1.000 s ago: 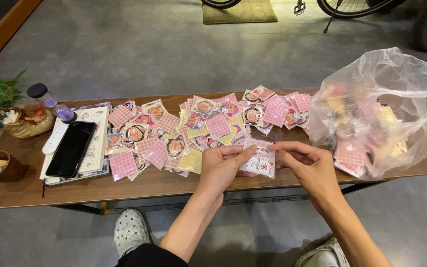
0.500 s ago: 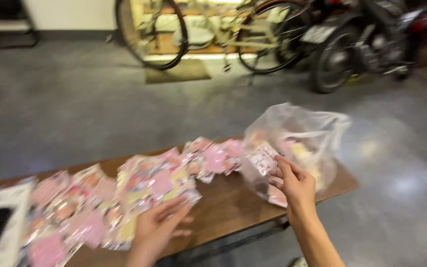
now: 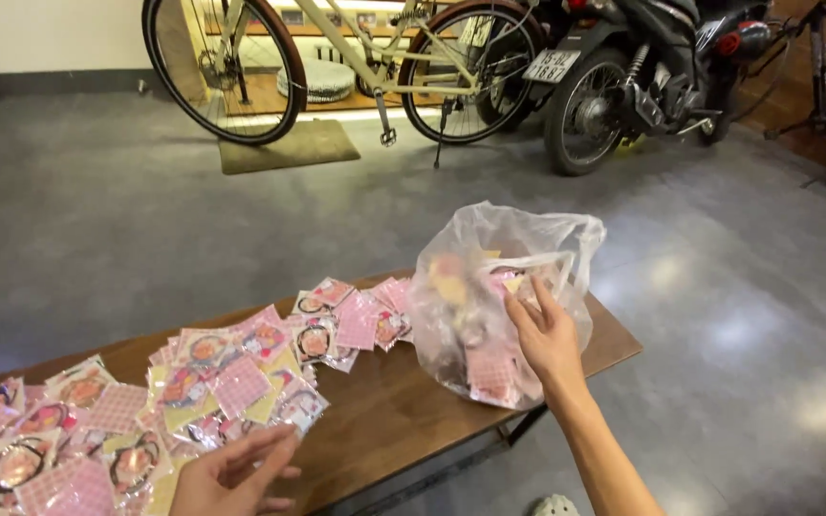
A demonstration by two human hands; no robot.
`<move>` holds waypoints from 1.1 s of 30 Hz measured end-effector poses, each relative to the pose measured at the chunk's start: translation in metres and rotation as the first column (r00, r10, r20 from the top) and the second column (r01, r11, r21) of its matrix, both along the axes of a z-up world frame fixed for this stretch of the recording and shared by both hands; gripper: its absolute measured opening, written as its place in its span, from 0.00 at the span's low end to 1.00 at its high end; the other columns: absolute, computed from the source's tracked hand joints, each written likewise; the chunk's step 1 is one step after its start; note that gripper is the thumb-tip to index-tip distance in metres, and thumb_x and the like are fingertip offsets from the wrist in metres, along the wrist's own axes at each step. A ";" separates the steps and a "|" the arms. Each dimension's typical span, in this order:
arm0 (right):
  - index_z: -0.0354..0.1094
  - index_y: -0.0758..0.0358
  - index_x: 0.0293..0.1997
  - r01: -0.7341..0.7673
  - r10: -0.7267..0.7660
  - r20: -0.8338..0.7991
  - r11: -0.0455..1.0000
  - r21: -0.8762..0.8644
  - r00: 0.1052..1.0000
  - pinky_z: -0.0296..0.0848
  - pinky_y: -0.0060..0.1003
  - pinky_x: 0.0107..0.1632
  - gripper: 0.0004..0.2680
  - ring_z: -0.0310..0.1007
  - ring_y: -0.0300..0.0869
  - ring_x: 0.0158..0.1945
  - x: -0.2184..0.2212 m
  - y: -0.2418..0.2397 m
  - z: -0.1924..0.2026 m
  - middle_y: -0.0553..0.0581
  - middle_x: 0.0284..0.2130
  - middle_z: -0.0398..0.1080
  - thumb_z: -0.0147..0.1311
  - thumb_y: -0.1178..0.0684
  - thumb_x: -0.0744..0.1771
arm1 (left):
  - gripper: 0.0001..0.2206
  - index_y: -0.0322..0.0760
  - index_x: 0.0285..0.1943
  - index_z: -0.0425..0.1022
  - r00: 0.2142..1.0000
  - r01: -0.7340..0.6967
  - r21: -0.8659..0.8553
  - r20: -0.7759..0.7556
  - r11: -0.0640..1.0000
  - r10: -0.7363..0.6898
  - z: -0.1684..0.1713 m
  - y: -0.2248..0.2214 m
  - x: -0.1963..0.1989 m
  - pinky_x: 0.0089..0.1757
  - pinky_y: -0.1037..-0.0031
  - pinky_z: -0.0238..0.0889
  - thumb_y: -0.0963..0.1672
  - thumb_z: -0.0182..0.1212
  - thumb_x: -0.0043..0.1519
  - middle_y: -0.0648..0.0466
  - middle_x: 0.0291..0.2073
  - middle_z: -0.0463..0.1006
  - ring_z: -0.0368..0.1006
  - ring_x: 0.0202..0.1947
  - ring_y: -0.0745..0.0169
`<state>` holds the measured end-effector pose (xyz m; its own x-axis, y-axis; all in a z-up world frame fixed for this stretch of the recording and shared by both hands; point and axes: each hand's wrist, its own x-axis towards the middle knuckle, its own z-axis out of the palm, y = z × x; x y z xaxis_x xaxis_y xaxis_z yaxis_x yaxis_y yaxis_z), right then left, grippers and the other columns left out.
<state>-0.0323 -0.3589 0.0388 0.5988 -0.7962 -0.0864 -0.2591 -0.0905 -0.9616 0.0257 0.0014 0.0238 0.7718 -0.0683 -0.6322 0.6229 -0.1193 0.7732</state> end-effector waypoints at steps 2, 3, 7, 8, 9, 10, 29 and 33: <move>0.63 0.51 0.82 -0.009 0.003 -0.034 0.985 -0.171 0.999 0.72 0.43 0.74 0.29 0.70 0.41 0.79 -0.003 -0.015 -0.020 0.51 0.80 0.66 0.60 0.40 0.69 | 0.17 0.24 0.66 0.92 0.999 0.029 -0.004 0.024 1.000 -0.029 -0.002 -0.005 -0.002 0.43 0.46 0.86 0.35 0.74 0.68 0.35 0.63 0.93 0.90 0.52 0.31; 0.70 0.51 0.78 -0.023 0.002 -0.062 0.941 -0.337 0.998 0.73 0.43 0.71 0.26 0.74 0.42 0.76 -0.004 -0.019 -0.030 0.53 0.76 0.71 0.59 0.37 0.69 | 0.17 0.25 0.66 0.93 0.997 0.059 -0.009 0.054 0.998 -0.059 -0.003 -0.004 -0.003 0.43 0.48 0.86 0.37 0.74 0.67 0.32 0.58 0.94 0.91 0.52 0.33; 0.73 0.65 0.72 -0.023 0.154 0.123 0.707 -0.707 0.980 0.76 0.46 0.66 0.16 0.74 0.51 0.68 -0.011 0.008 -0.048 0.66 0.71 0.69 0.57 0.53 0.73 | 0.17 0.36 0.62 0.96 0.986 0.127 -0.002 0.105 0.992 -0.126 -0.047 -0.001 -0.002 0.38 0.60 0.87 0.42 0.76 0.65 0.43 0.54 0.98 0.94 0.48 0.47; 0.74 0.63 0.70 -0.070 0.224 0.095 0.628 -0.775 0.970 0.75 0.46 0.65 0.14 0.73 0.51 0.68 -0.009 0.021 -0.046 0.64 0.70 0.68 0.56 0.55 0.74 | 0.16 0.37 0.62 0.95 0.979 0.167 -0.019 0.118 0.986 -0.164 -0.050 0.001 -0.002 0.35 0.62 0.87 0.43 0.75 0.65 0.45 0.54 0.97 0.94 0.46 0.50; 0.74 0.61 0.67 -0.111 0.291 0.062 0.541 -0.834 0.955 0.74 0.45 0.63 0.12 0.72 0.51 0.68 -0.006 0.035 -0.044 0.63 0.68 0.67 0.56 0.58 0.74 | 0.16 0.38 0.61 0.95 0.971 0.207 -0.036 0.131 0.978 -0.201 -0.054 0.002 -0.002 0.32 0.65 0.86 0.44 0.75 0.64 0.47 0.54 0.97 0.93 0.45 0.53; 0.74 0.61 0.67 -0.127 0.310 0.058 0.544 -0.829 0.949 0.74 0.45 0.63 0.12 0.72 0.51 0.68 0.000 0.044 -0.050 0.63 0.68 0.67 0.56 0.58 0.74 | 0.16 0.38 0.61 0.95 0.976 0.187 -0.031 0.124 0.982 -0.182 -0.042 0.005 -0.004 0.32 0.65 0.86 0.44 0.75 0.64 0.47 0.54 0.97 0.93 0.45 0.53; 0.69 0.53 0.58 -0.752 0.128 -0.742 0.137 -0.645 0.659 0.80 0.62 0.46 0.14 0.84 0.64 0.45 0.090 0.149 -0.216 0.60 0.40 0.81 0.58 0.45 0.67 | 0.19 0.52 0.66 0.88 0.873 0.300 0.305 0.293 0.904 -0.389 0.007 0.057 -0.001 0.51 0.68 0.76 0.49 0.64 0.67 0.62 0.57 0.90 0.87 0.45 0.63; 0.89 0.51 0.51 -0.593 0.348 -0.499 0.626 -0.506 0.793 0.79 0.38 0.55 0.10 0.90 0.40 0.51 0.061 0.149 -0.126 0.50 0.48 0.90 0.66 0.45 0.68 | 0.19 0.52 0.64 0.87 0.856 0.311 0.337 0.307 0.888 -0.417 0.010 0.053 -0.005 0.51 0.61 0.74 0.51 0.59 0.67 0.64 0.59 0.88 0.85 0.48 0.61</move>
<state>0.0286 -0.2102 -0.0870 0.9356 -0.3504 0.0434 -0.2832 -0.8180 -0.5007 0.0203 0.0545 0.0336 0.9005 -0.2604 -0.3484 0.1760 -0.5144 0.8393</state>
